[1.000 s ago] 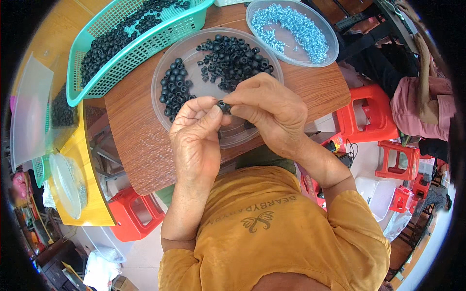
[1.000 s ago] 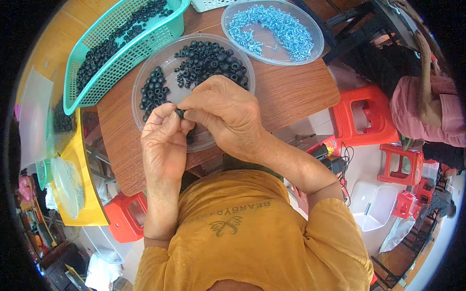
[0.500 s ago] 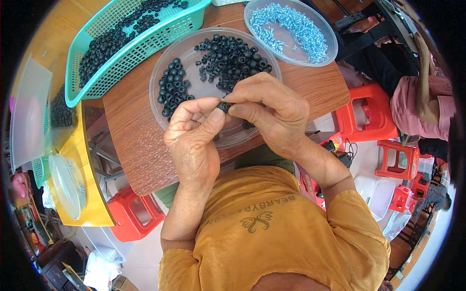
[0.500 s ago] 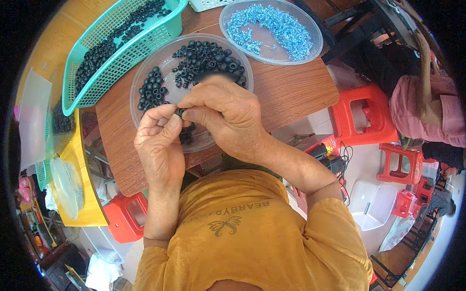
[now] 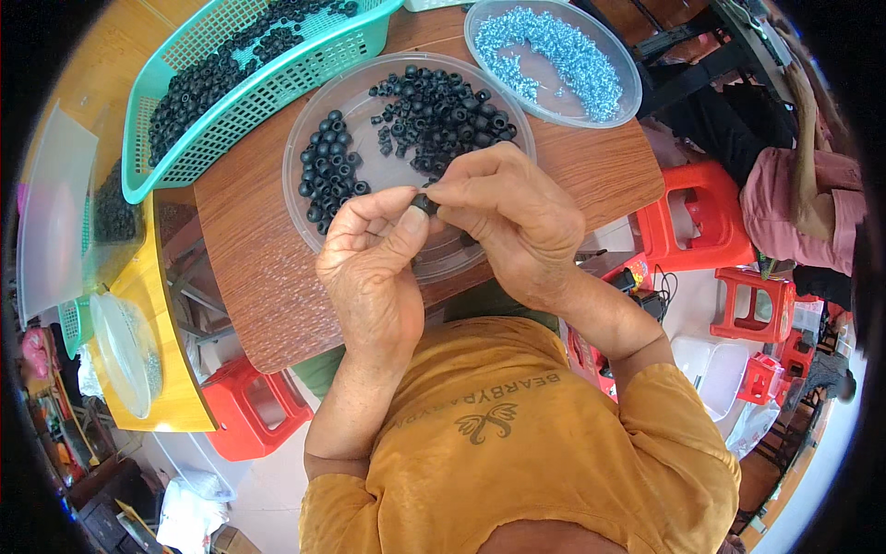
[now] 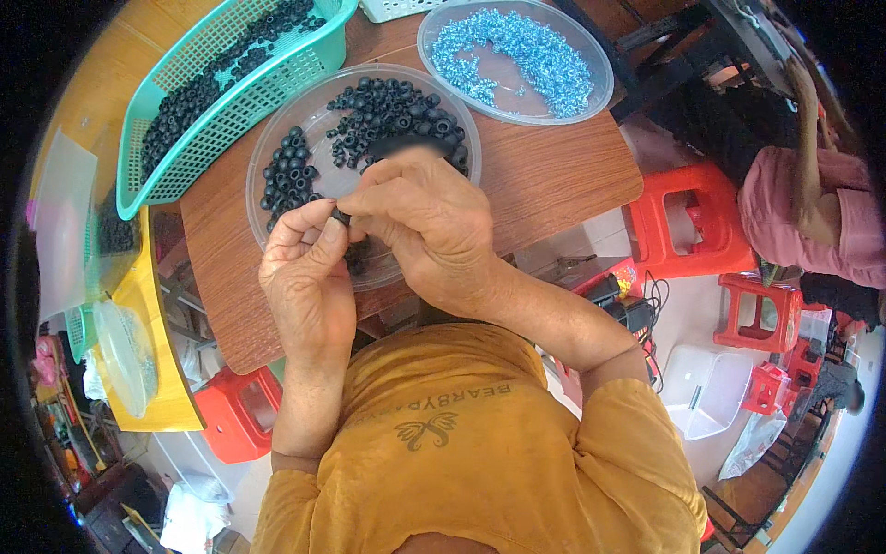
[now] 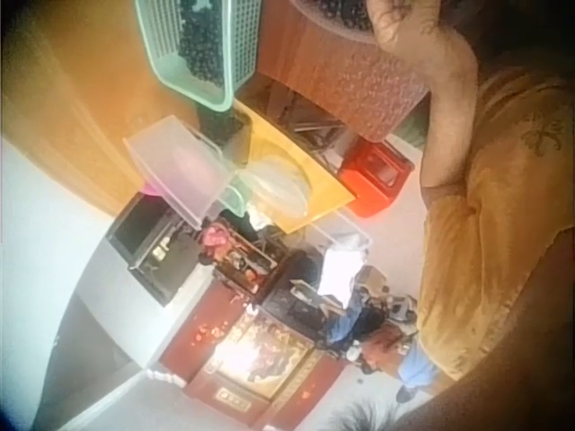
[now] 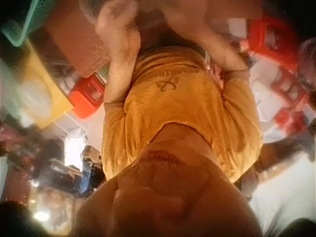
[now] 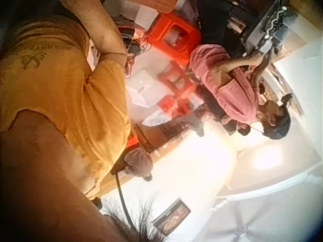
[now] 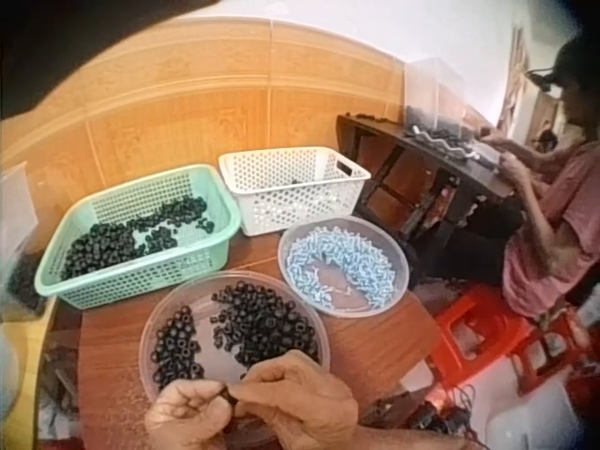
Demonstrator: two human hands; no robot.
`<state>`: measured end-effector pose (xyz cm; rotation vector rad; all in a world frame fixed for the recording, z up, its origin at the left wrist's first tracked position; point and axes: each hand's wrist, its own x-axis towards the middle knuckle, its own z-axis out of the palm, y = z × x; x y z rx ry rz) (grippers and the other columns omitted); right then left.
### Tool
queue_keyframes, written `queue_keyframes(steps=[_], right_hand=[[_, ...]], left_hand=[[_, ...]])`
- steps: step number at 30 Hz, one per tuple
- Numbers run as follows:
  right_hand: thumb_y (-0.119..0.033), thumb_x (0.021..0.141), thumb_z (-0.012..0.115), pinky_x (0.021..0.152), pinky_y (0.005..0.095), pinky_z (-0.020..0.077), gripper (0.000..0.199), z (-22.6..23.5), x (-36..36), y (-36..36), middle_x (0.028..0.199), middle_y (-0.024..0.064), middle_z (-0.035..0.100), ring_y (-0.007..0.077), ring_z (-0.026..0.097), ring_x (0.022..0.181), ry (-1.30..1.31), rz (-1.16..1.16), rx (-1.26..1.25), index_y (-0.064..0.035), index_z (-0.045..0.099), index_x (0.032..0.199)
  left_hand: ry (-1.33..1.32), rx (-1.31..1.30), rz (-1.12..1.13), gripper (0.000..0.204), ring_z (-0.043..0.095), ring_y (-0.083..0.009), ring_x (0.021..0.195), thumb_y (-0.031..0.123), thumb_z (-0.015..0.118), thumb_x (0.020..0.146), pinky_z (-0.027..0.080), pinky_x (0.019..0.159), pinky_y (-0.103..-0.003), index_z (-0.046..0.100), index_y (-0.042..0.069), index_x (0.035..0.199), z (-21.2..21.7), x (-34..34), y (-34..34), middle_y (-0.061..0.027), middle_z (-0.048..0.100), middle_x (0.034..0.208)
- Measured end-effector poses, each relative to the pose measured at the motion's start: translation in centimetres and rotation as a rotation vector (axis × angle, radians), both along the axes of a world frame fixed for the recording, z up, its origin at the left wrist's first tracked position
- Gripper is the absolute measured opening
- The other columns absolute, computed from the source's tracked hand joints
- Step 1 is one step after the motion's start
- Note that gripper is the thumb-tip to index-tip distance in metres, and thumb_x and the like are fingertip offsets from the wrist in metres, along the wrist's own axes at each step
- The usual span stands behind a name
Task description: The person assembles plastic cord stoppers by fitting small parts into them by hand and setting them aside on a tray.
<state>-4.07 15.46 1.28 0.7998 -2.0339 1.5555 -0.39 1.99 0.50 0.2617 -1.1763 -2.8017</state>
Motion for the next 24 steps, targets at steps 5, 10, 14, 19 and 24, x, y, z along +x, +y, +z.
queue_keyframes(steps=[5, 10, 14, 19, 24], right_hand=[[0.004, 0.07, 0.068, 0.063, 0.0308, 0.0481, 0.019, 0.0, 0.1, 0.0, 0.081, 0.0101, 0.061, 0.0235, 0.06, 0.075, -0.11, 0.022, -0.045, -0.0027, 0.066, 0.088], [0.003, 0.078, 0.068, 0.061, 0.0248, 0.0478, 0.014, 0.6, -0.5, 0.5, 0.086, 0.0082, 0.061, 0.015, 0.06, 0.075, -0.005, 0.016, 0.118, -0.0021, 0.066, 0.091], [0.005, 0.076, 0.067, 0.062, 0.0254, 0.0474, 0.018, 0.7, -0.7, 0.2, 0.087, 0.0089, 0.062, 0.0164, 0.06, 0.076, 0.037, -0.019, 0.135, -0.002, 0.066, 0.092], [0.007, 0.075, 0.068, 0.063, 0.0255, 0.0468, 0.021, 0.3, -0.6, 0.1, 0.088, 0.0098, 0.062, 0.0179, 0.06, 0.078, -0.078, 0.004, 0.058, -0.0015, 0.066, 0.093], [0.005, 0.073, 0.07, 0.063, 0.0276, 0.0466, 0.025, -0.1, -0.9, 0.0, 0.091, 0.0106, 0.062, 0.0195, 0.059, 0.077, 0.036, 0.02, 0.064, -0.0012, 0.066, 0.096]], left_hand=[[-0.007, 0.02, -0.012, 0.017, 0.064, -0.0172, 0.08, -0.006, 0.065, 0.081, 0.054, 0.077, -0.029, 0.059, -0.003, 0.097, 0.0, 0.0, 0.1, -0.011, 0.065, 0.092], [-0.018, -0.025, 0.002, 0.016, 0.064, -0.0176, 0.078, -0.006, 0.065, 0.081, 0.054, 0.075, -0.028, 0.059, -0.003, 0.096, -0.1, 0.0, 0.3, -0.0112, 0.065, 0.091], [-0.037, -0.001, -0.002, 0.014, 0.064, -0.0186, 0.078, -0.005, 0.063, 0.083, 0.053, 0.075, -0.028, 0.059, -0.004, 0.096, 0.1, -0.1, 0.1, -0.0118, 0.065, 0.092], [-0.098, 0.049, -0.019, 0.014, 0.064, -0.019, 0.078, -0.004, 0.062, 0.084, 0.052, 0.077, -0.029, 0.059, -0.004, 0.098, 0.5, -0.5, 0.0, -0.012, 0.065, 0.092], [-0.139, 0.07, 0.005, 0.015, 0.062, -0.0173, 0.084, -0.003, 0.063, 0.083, 0.049, 0.082, -0.027, 0.061, -0.003, 0.098, 0.2, -0.6, -0.2, -0.011, 0.065, 0.093]])
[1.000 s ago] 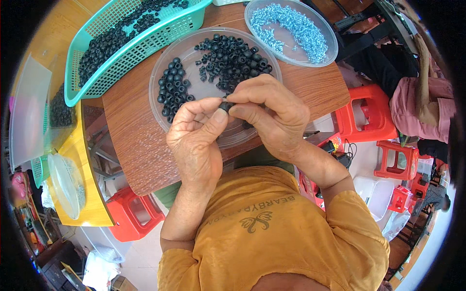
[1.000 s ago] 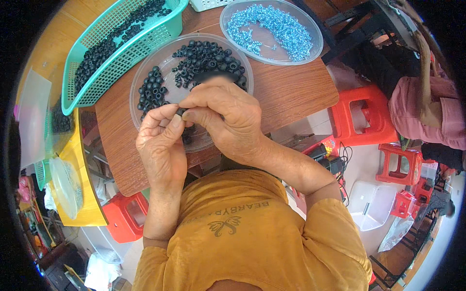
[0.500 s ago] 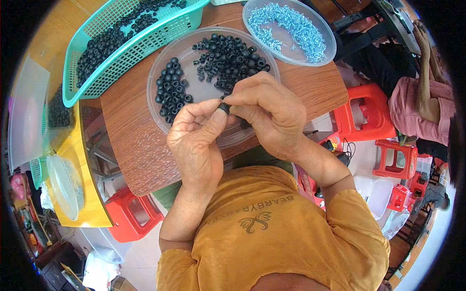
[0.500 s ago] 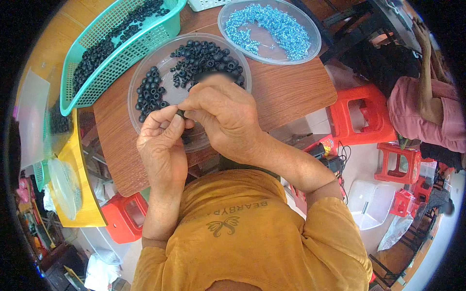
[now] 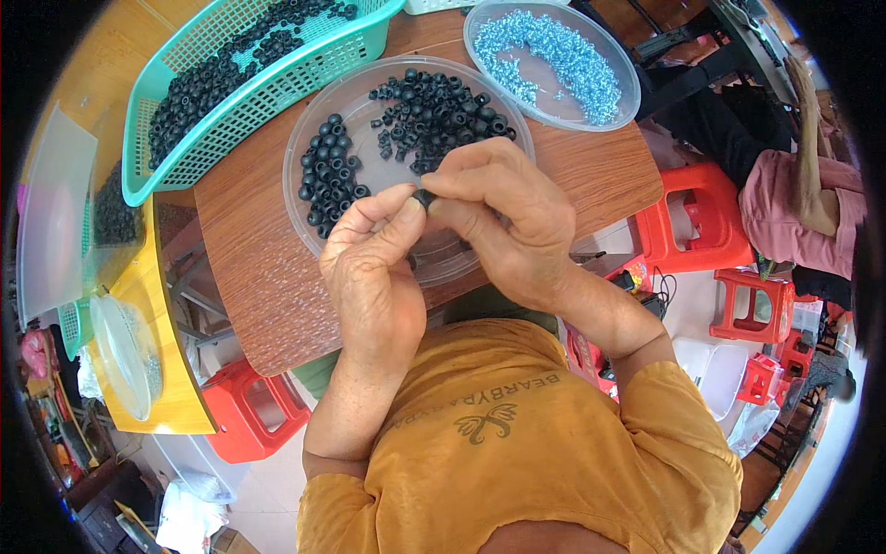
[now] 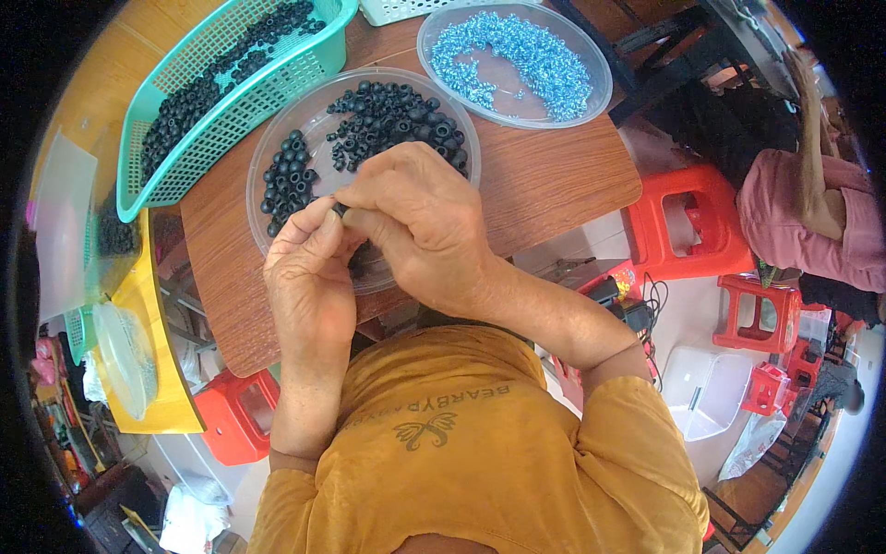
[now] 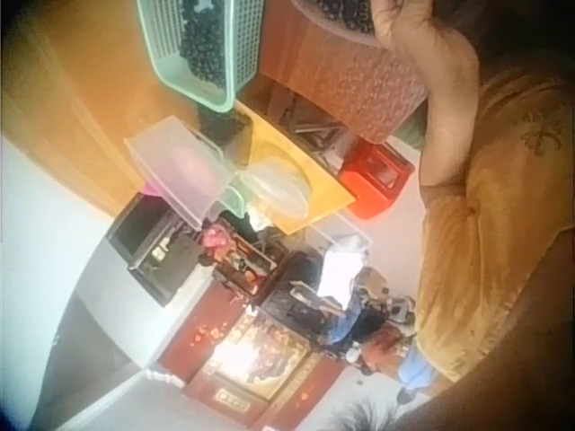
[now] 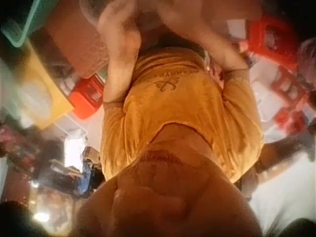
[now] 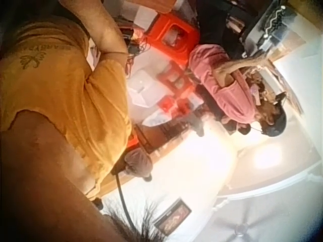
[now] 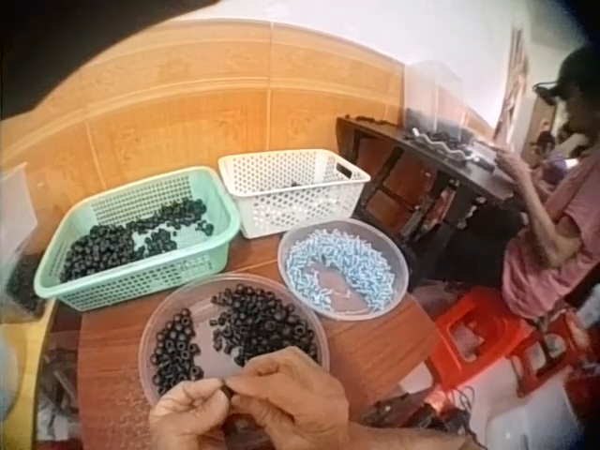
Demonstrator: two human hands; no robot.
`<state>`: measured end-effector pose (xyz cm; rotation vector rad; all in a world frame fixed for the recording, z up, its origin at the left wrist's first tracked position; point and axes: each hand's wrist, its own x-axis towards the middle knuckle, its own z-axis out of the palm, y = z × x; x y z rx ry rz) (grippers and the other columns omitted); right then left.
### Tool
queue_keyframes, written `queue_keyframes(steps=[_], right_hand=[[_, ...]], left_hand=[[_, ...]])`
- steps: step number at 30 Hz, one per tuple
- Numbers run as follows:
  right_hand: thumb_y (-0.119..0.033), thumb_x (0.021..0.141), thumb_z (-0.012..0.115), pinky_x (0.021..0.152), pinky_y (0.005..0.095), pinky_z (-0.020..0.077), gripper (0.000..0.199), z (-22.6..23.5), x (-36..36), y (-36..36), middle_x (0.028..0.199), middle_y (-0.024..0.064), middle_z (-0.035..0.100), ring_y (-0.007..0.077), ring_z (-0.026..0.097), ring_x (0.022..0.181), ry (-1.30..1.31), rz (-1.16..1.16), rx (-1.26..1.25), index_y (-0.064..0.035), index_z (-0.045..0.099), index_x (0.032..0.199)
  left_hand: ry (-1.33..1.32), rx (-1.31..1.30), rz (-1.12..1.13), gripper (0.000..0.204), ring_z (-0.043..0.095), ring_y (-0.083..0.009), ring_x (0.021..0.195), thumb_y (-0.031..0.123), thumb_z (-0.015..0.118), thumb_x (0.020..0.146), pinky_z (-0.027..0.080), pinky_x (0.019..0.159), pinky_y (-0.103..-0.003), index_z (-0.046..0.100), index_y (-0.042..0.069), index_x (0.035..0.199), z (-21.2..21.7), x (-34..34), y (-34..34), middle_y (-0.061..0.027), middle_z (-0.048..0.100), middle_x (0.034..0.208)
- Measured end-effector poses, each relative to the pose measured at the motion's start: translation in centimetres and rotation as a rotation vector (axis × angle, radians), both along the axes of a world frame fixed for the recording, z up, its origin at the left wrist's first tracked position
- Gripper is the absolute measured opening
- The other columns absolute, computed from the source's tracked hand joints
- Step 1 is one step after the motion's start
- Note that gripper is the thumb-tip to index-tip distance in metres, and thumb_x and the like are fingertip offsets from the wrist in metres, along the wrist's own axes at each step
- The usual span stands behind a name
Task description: The person assembles plastic cord stoppers by fitting small parts into them by hand and setting them aside on a tray.
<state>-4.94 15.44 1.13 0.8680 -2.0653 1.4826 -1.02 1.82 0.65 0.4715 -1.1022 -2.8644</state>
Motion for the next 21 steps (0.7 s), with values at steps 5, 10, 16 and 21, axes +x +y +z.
queue_keyframes(steps=[5, 10, 16, 21], right_hand=[[0.002, 0.062, 0.07, 0.063, 0.0369, 0.046, 0.031, -0.4, 0.2, -0.6, 0.089, 0.0151, 0.059, 0.0307, 0.056, 0.074, 0.177, -0.089, 0.096, 0.0011, 0.062, 0.092], [0.001, 0.058, 0.068, 0.059, 0.0376, 0.0445, 0.032, -1.1, -0.5, -0.7, 0.086, 0.0147, 0.057, 0.0289, 0.054, 0.07, 0.345, -0.162, 0.108, 0.0044, 0.06, 0.089], [0.0, 0.055, 0.064, 0.052, 0.0355, 0.0381, 0.029, -1.1, -1.1, -0.6, 0.077, 0.0125, 0.053, 0.0254, 0.049, 0.062, 0.419, -0.139, 0.083, 0.0052, 0.059, 0.083], [-0.003, 0.053, 0.062, 0.05, 0.0344, 0.0331, 0.021, -0.9, -1.0, -0.2, 0.07, 0.0104, 0.05, 0.0233, 0.045, 0.057, 0.484, -0.113, 0.096, 0.0031, 0.055, 0.072]], left_hand=[[0.038, -0.037, -0.035, 0.016, 0.062, -0.0196, 0.088, 0.003, 0.06, 0.087, 0.049, 0.084, -0.032, 0.06, -0.004, 0.101, 0.1, 0.0, -0.3, -0.0123, 0.065, 0.098], [0.019, -0.043, -0.034, 0.015, 0.062, -0.0193, 0.088, 0.004, 0.059, 0.087, 0.048, 0.084, -0.032, 0.06, -0.003, 0.1, -0.1, 0.1, 0.3, -0.0119, 0.065, 0.098], [0.082, -0.105, -0.028, 0.013, 0.062, -0.0189, 0.089, 0.003, 0.058, 0.089, 0.048, 0.086, -0.032, 0.06, -0.004, 0.1, -0.2, 0.0, 0.7, -0.0126, 0.065, 0.099], [0.124, -0.189, 0.001, 0.012, 0.061, -0.0162, 0.091, 0.001, 0.059, 0.088, 0.047, 0.086, -0.029, 0.059, -0.005, 0.098, 0.5, 0.4, 1.5, -0.0121, 0.064, 0.097]])
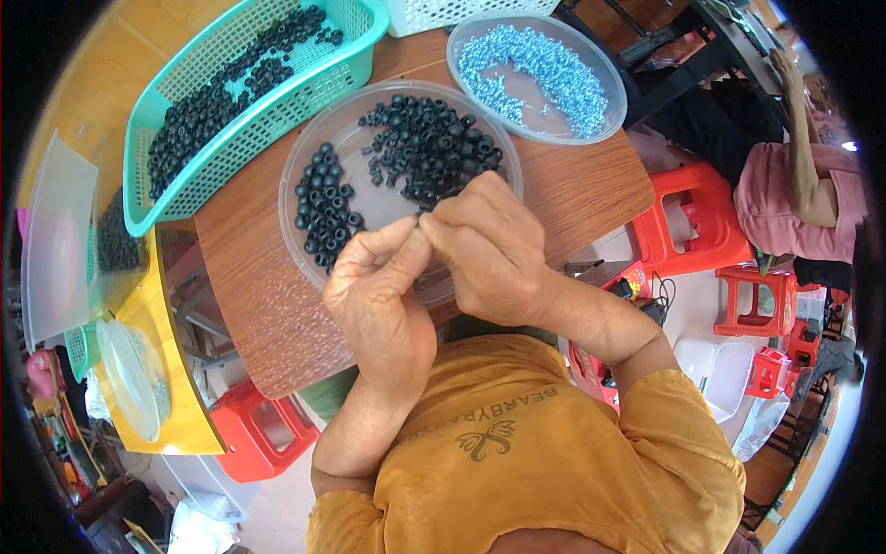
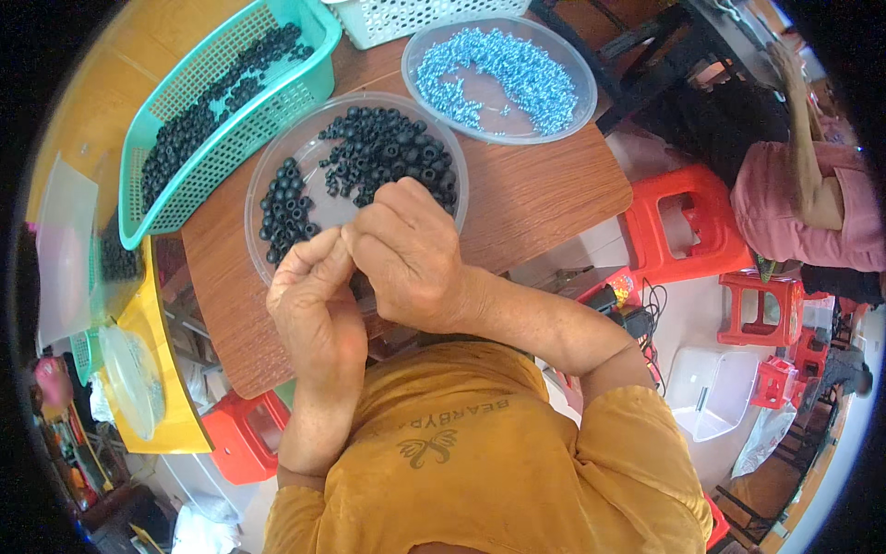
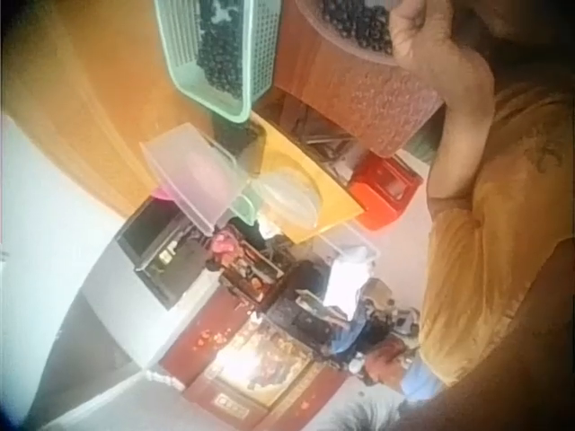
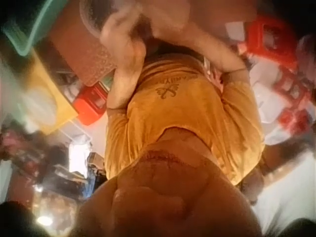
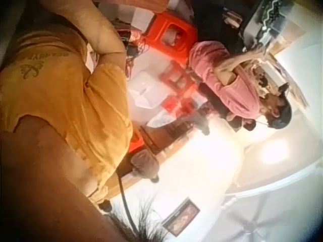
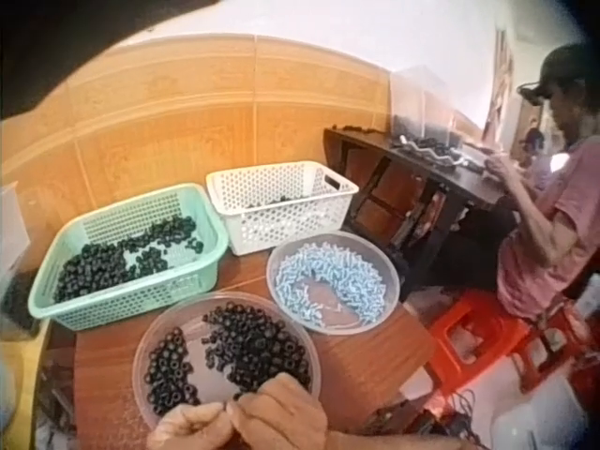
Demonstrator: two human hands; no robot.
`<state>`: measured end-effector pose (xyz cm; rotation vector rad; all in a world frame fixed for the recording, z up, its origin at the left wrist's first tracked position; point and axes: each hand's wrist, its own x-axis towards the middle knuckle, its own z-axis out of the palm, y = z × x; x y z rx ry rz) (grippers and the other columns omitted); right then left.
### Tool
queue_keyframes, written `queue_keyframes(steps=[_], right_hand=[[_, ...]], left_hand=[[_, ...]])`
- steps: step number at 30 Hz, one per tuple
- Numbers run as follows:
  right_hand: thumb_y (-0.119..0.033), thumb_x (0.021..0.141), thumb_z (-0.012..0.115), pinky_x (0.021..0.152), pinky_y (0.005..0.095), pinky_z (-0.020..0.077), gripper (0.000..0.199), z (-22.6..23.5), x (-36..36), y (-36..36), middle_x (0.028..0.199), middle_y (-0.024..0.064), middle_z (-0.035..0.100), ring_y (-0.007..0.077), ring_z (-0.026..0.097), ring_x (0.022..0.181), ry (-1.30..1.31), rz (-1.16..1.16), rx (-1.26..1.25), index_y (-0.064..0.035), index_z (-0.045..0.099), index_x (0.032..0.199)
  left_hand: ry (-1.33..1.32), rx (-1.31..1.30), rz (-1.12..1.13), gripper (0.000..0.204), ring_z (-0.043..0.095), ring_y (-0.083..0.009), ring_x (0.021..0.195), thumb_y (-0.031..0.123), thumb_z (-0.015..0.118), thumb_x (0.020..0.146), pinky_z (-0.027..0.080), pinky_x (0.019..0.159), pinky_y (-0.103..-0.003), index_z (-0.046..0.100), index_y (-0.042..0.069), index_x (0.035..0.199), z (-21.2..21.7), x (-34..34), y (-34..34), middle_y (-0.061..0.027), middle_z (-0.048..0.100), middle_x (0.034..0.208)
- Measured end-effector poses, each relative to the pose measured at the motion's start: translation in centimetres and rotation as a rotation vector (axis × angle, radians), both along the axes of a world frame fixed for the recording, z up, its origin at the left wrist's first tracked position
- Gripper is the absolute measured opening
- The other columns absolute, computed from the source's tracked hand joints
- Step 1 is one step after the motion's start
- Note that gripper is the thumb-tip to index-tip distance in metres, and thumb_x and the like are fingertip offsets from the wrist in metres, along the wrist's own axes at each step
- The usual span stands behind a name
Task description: The person assembles plastic cord stoppers by fitting small parts into them by hand and setting them aside on a tray.
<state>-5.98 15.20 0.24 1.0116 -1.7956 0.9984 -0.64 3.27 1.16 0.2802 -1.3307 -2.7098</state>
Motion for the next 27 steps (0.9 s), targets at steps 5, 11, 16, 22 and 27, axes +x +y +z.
queue_keyframes(steps=[5, 11, 16, 22, 27], right_hand=[[0.005, 0.058, 0.068, 0.051, 0.0341, 0.0397, 0.028, 0.6, 0.2, 1.0, 0.076, 0.0138, 0.058, 0.0262, 0.052, 0.06, -0.086, 0.025, 0.069, 0.0075, 0.06, 0.084], [0.003, 0.064, 0.07, 0.057, 0.034, 0.045, 0.027, 0.6, -1.3, 2.5, 0.081, 0.013, 0.059, 0.0271, 0.056, 0.065, -0.232, 0.08, 0.039, 0.0042, 0.061, 0.091], [-0.005, 0.072, 0.068, 0.065, 0.0337, 0.0497, 0.02, 4.1, -6.2, 5.9, 0.083, 0.0127, 0.063, 0.0255, 0.062, 0.073, -0.393, -0.125, 0.087, -0.0037, 0.065, 0.092], [-0.006, 0.068, 0.063, 0.064, 0.0336, 0.049, 0.02, 8.8, -18.0, 8.7, 0.072, 0.0192, 0.066, 0.0239, 0.064, 0.067, -0.378, -0.315, 0.052, 0.0063, 0.065, 0.084], [-0.016, 0.063, 0.063, 0.069, 0.0388, 0.0505, 0.022, 11.1, -25.9, 9.8, 0.075, 0.0222, 0.065, 0.0349, 0.065, 0.073, -0.138, -0.448, 0.132, 0.0006, 0.069, 0.076]], left_hand=[[-0.051, 0.015, -0.012, 0.007, 0.061, -0.0127, 0.085, -0.002, 0.061, 0.086, 0.048, 0.081, -0.025, 0.06, -0.003, 0.093, 1.0, -0.1, 0.4, -0.01, 0.065, 0.093], [-0.019, -0.179, -0.042, 0.015, 0.063, -0.0134, 0.088, -0.003, 0.062, 0.085, 0.049, 0.081, -0.025, 0.061, -0.005, 0.1, 0.4, -1.0, -0.4, -0.0108, 0.067, 0.097], [-0.024, -0.616, -0.008, 0.018, 0.064, -0.0168, 0.087, -0.003, 0.063, 0.082, 0.048, 0.083, -0.027, 0.062, -0.005, 0.1, 0.7, -4.2, -3.8, -0.012, 0.067, 0.093], [0.049, -1.034, 0.0, 0.015, 0.062, -0.0115, 0.078, -0.003, 0.062, 0.079, 0.049, 0.074, -0.024, 0.066, -0.003, 0.094, -0.6, -9.9, -7.4, -0.0063, 0.068, 0.087], [0.099, -1.12, -0.04, 0.015, 0.062, -0.0098, 0.075, -0.001, 0.063, 0.076, 0.049, 0.071, -0.025, 0.067, 0.0, 0.09, -0.7, -11.8, -7.3, -0.0032, 0.068, 0.082]])
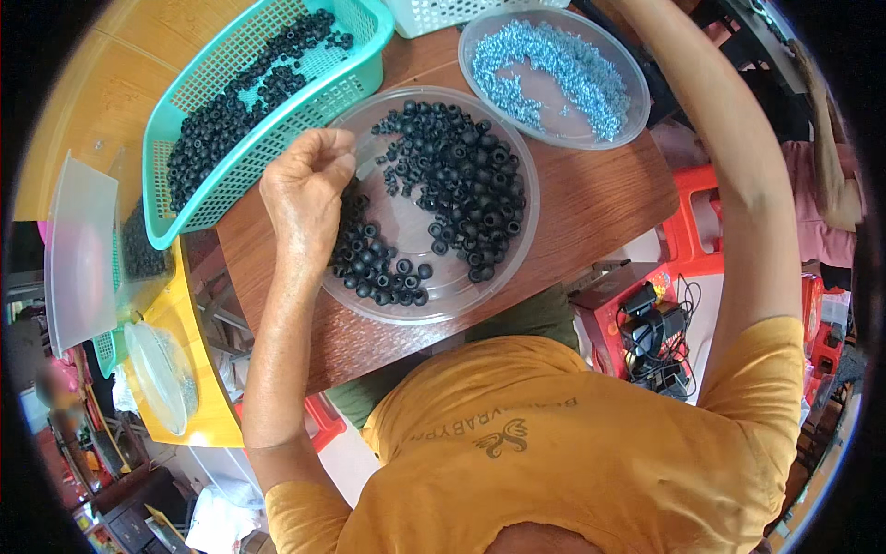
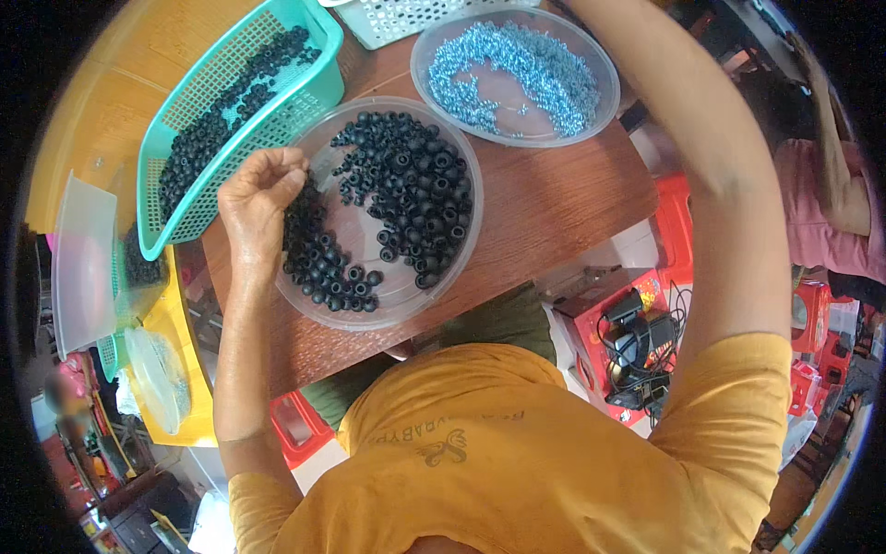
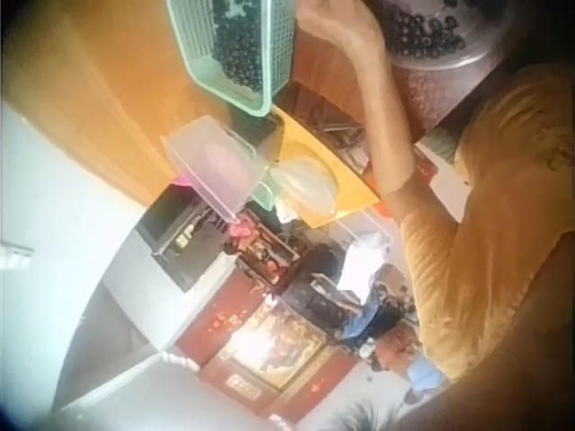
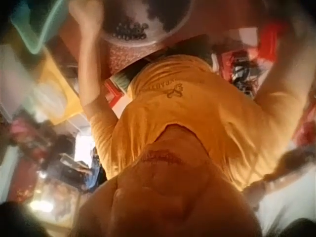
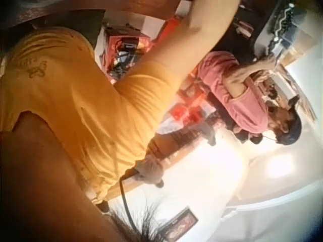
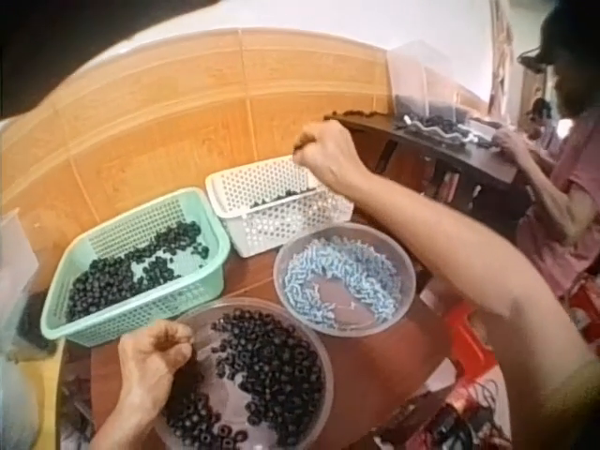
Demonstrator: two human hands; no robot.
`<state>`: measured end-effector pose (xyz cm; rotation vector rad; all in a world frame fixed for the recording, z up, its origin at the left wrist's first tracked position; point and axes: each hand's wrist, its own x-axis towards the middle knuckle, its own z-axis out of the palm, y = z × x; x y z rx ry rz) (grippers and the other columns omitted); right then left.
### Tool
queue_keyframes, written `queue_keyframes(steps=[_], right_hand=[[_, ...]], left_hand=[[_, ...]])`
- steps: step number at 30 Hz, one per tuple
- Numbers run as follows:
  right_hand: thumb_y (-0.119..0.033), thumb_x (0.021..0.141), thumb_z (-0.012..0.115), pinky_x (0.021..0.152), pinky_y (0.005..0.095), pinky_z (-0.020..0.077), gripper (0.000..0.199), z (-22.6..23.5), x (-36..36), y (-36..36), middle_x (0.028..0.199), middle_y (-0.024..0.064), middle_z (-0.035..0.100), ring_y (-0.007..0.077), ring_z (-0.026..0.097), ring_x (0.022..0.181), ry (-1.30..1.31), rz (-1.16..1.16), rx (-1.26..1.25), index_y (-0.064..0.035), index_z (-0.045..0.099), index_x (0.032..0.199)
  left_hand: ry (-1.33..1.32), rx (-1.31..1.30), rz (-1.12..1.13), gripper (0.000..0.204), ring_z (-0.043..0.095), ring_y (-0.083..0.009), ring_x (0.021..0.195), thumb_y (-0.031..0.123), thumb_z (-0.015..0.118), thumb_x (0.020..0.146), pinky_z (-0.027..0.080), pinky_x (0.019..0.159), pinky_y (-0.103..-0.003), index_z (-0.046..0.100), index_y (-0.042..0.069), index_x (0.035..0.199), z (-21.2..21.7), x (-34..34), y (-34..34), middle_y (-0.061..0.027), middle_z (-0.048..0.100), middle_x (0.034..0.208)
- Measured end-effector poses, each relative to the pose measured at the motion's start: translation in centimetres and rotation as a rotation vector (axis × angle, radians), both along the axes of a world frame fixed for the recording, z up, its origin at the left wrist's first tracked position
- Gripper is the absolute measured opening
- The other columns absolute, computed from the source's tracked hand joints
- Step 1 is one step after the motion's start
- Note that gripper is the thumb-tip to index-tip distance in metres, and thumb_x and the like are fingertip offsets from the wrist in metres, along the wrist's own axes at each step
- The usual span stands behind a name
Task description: The person assembles plastic cord stoppers by fitting small parts into them by hand and setting them aside on a tray.
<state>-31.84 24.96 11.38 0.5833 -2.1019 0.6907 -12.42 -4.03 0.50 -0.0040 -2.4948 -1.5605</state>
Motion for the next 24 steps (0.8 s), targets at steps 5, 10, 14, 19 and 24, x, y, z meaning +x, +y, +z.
queue_keyframes(steps=[5, 10, 14, 19, 24], right_hand=[[-0.012, 0.066, 0.057, 0.074, 0.0414, 0.0512, 0.021, 0.1, -4.6, -0.7, 0.077, 0.0239, 0.065, 0.0371, 0.065, 0.079, 0.009, -0.065, 0.124, -0.0013, 0.07, 0.077], [-0.009, 0.067, 0.051, 0.078, 0.0468, 0.05, 0.033, -1.9, -9.6, 0.2, 0.086, 0.0272, 0.064, 0.0424, 0.063, 0.084, 0.063, -0.216, 0.291, 0.0001, 0.067, 0.094], [-0.009, 0.068, 0.051, 0.077, 0.048, 0.0494, 0.027, -2.2, -8.0, 0.1, 0.083, 0.0267, 0.064, 0.0434, 0.062, 0.083, -0.014, -0.271, 0.328, 0.0012, 0.064, 0.088], [-0.01, 0.069, 0.052, 0.076, 0.0476, 0.0488, 0.019, -2.6, -3.4, 0.2, 0.077, 0.0277, 0.063, 0.0441, 0.062, 0.081, -0.03, -0.197, 0.214, 0.0036, 0.063, 0.076], [-0.004, 0.071, 0.055, 0.072, 0.0432, 0.0503, 0.019, -1.2, 3.2, 1.0, 0.079, 0.0276, 0.064, 0.0391, 0.064, 0.078, -0.446, 0.169, -0.172, 0.0052, 0.066, 0.083]], left_hand=[[-0.05, 0.049, -0.044, 0.016, 0.06, -0.0078, 0.075, -0.004, 0.063, 0.076, 0.048, 0.07, -0.022, 0.067, 0.0, 0.09, 0.7, 1.1, 1.1, -0.0026, 0.068, 0.081], [-0.016, -0.085, -0.155, 0.023, 0.063, -0.0128, 0.074, -0.003, 0.066, 0.073, 0.049, 0.07, -0.027, 0.067, 0.005, 0.094, 1.0, 1.7, 3.7, -0.0053, 0.069, 0.084], [0.125, -0.275, -0.268, 0.03, 0.062, -0.024, 0.077, -0.001, 0.069, 0.066, 0.047, 0.072, -0.035, 0.067, 0.008, 0.095, 1.0, 0.8, 5.4, -0.009, 0.065, 0.083], [0.278, -0.578, -0.343, 0.03, 0.06, -0.0255, 0.077, 0.0, 0.071, 0.067, 0.046, 0.071, -0.036, 0.066, 0.008, 0.095, 0.5, -0.4, 5.9, -0.0079, 0.063, 0.083], [0.313, -0.644, -0.371, 0.026, 0.06, -0.0269, 0.077, 0.001, 0.07, 0.069, 0.046, 0.073, -0.037, 0.065, 0.008, 0.094, -0.1, -1.2, 6.6, -0.0077, 0.062, 0.082]])
